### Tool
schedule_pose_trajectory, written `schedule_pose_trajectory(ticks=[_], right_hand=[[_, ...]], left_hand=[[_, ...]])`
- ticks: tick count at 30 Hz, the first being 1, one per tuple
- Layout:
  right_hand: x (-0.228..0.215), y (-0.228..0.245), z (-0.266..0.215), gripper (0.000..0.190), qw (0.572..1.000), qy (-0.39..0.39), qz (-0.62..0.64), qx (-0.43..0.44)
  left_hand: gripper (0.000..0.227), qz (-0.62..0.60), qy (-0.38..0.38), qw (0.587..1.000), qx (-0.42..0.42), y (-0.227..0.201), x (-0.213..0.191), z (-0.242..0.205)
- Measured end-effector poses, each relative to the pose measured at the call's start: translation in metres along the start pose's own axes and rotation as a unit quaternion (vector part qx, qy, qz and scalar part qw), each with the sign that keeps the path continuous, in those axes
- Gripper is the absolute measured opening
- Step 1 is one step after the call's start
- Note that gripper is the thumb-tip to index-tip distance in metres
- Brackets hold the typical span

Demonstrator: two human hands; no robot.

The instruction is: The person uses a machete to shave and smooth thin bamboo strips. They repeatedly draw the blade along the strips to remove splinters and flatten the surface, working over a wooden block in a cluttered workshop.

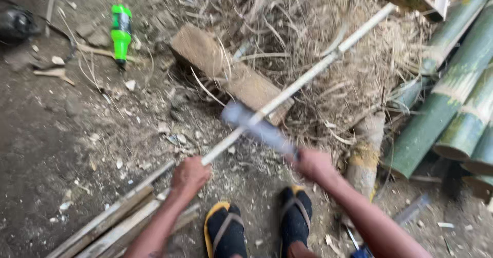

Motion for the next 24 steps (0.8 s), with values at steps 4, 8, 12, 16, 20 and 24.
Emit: schedule_pose_trajectory(ticks=[4, 8, 12, 16, 20, 24], right_hand=[[0.003, -0.009, -0.002, 0.070, 0.997, 0.015, -0.021, 0.074], [0.009, 0.013, -0.006, 0.069, 0.995, 0.030, -0.052, -0.074], [-0.029, -0.049, 0.018, 0.064, 0.993, -0.062, -0.040, 0.094], [-0.058, -0.113, 0.047, 0.072, 0.985, -0.155, 0.006, 0.079], [-0.027, -0.099, 0.041, 0.071, 0.972, -0.062, 0.143, 0.176], [0.005, -0.016, 0.011, 0.069, 0.991, 0.034, 0.083, 0.095]], left_hand=[[0.030, 0.081, -0.017, 0.996, 0.011, 0.014, -0.003, 0.002], [0.028, 0.059, -0.031, 0.998, 0.008, 0.034, 0.008, 0.007], [0.030, 0.064, -0.033, 0.997, -0.008, 0.099, -0.007, -0.012], [0.035, 0.060, -0.012, 0.998, -0.006, 0.118, 0.001, -0.005], [0.038, 0.046, 0.000, 0.999, 0.005, 0.067, 0.020, 0.026], [0.035, 0.080, -0.060, 0.994, 0.034, 0.023, 0.015, 0.038]])
Point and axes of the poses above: each hand's wrist, its own z-axis towards the middle knuckle, its own x-axis out of the palm, y = z × x, the point moved 7 cm from there along z, towards the middle knuckle
